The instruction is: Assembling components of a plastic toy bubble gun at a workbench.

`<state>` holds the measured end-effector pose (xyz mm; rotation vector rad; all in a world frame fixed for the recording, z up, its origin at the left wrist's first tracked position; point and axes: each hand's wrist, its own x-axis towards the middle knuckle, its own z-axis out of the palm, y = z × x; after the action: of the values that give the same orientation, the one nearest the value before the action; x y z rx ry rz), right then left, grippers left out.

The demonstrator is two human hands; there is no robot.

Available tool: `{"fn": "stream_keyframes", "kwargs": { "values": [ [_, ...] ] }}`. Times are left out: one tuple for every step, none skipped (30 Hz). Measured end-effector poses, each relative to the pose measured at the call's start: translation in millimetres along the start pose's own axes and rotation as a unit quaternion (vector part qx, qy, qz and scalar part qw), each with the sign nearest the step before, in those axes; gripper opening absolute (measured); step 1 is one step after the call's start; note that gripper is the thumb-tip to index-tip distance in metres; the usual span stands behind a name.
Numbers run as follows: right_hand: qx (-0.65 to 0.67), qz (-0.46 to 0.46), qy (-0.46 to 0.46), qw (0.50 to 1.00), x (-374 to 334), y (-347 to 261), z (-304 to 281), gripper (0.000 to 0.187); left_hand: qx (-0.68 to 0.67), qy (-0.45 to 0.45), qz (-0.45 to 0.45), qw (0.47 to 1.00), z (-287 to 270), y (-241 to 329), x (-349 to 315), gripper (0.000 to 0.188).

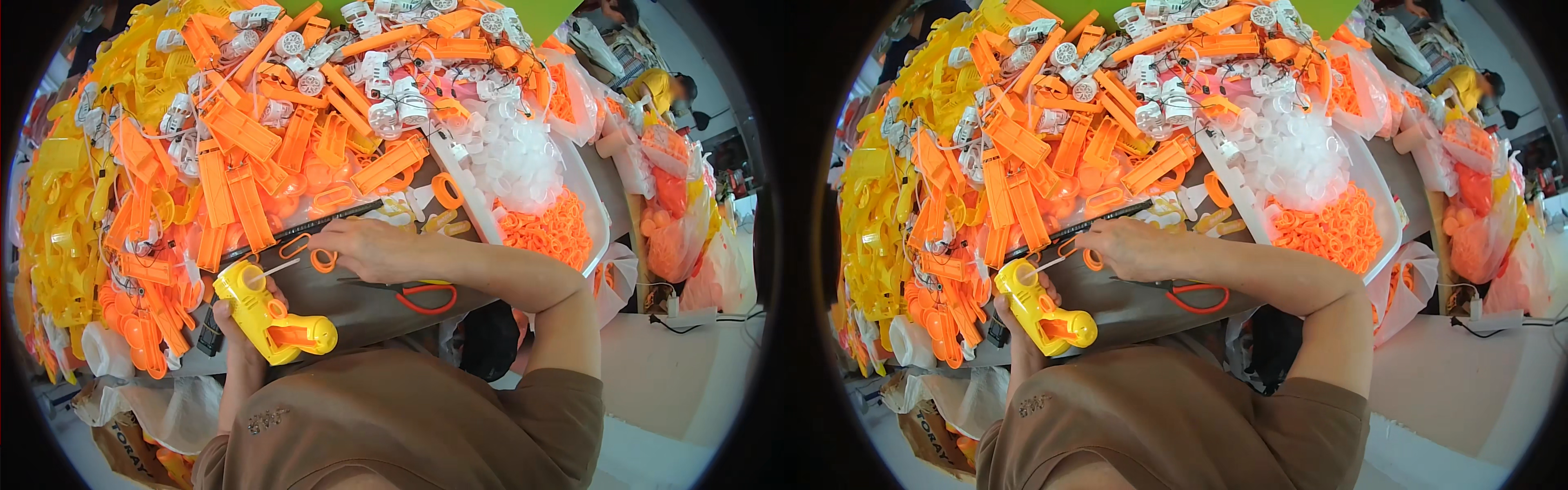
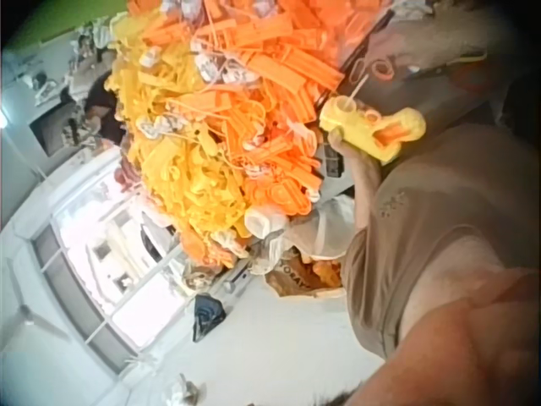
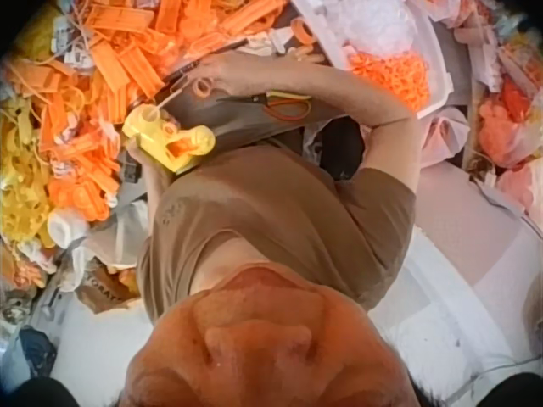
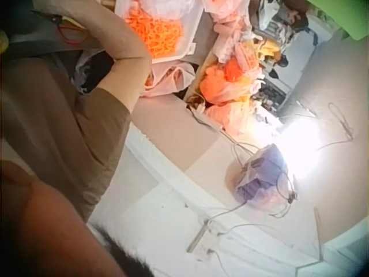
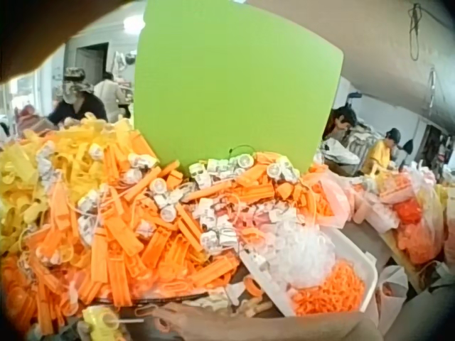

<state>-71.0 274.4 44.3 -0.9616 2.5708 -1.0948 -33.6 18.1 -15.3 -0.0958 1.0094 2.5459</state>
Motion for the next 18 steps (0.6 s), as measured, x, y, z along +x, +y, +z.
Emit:
{"fn": "stream_keyframes", "kwargs": {
  "values": [
    [-0.057,-0.021,0.008,0.998,0,0,-9,0.026,0.001,0.002,-0.001,1.000,-2,0,-1,0.073],
    [-0.113,-0.042,0.017,0.992,-1,1,-20,0.027,0.000,0.006,0.001,1.000,-2,-1,-1,0.073],
    [-0.097,-0.035,0.073,0.992,-1,7,-41,0.026,0.002,0.005,0.002,1.000,-2,0,-3,0.073],
    [-0.082,-0.024,0.131,0.988,-3,19,-69,0.025,0.004,0.000,0.000,1.000,-1,0,-2,0.073],
    [-0.119,-0.039,0.247,0.961,-4,43,-92,0.022,0.005,-0.001,0.001,1.000,0,0,-1,0.073],
    [-0.097,0.017,0.326,0.940,-6,55,-118,0.019,0.004,-0.011,-0.002,1.000,1,-1,-1,0.073],
    [-0.088,0.143,0.354,0.920,-2,48,-140,0.019,0.005,-0.017,-0.003,1.000,0,-1,0,0.073],
    [-0.153,0.137,0.357,0.911,-6,68,-159,0.020,0.004,-0.020,-0.004,1.000,0,-1,1,0.073],
    [-0.218,0.131,0.358,0.898,-10,91,-174,0.021,0.002,-0.025,-0.013,1.000,1,-1,2,0.073],
    [-0.218,0.131,0.359,0.898,-8,105,-178,0.021,-0.001,-0.026,-0.021,0.999,0,-2,3,0.073],
    [-0.234,0.166,0.317,0.904,-5,115,-181,0.022,-0.001,-0.026,-0.019,0.999,0,-2,3,0.073],
    [-0.248,0.199,0.274,0.908,0,116,-181,0.023,-0.003,-0.020,-0.017,1.000,0,-2,2,0.072],
    [-0.247,0.197,0.272,0.909,4,115,-180,0.023,-0.004,-0.015,-0.015,1.000,0,-2,2,0.071],
    [-0.278,0.189,0.262,0.905,8,114,-177,0.023,-0.004,-0.014,-0.013,1.000,0,-2,2,0.071],
    [-0.308,0.180,0.251,0.900,13,110,-173,0.024,-0.012,-0.013,-0.018,1.000,-1,-2,1,0.070],
    [-0.307,0.178,0.250,0.901,17,107,-171,0.024,-0.019,-0.012,-0.023,0.999,-2,-2,0,0.069],
    [-0.336,0.210,0.235,0.887,20,105,-169,0.024,-0.019,-0.011,-0.022,1.000,0,-2,0,0.069],
    [-0.365,0.243,0.221,0.871,22,103,-168,0.024,-0.044,-0.005,-0.026,0.999,2,-2,0,0.066]
  ]
}}
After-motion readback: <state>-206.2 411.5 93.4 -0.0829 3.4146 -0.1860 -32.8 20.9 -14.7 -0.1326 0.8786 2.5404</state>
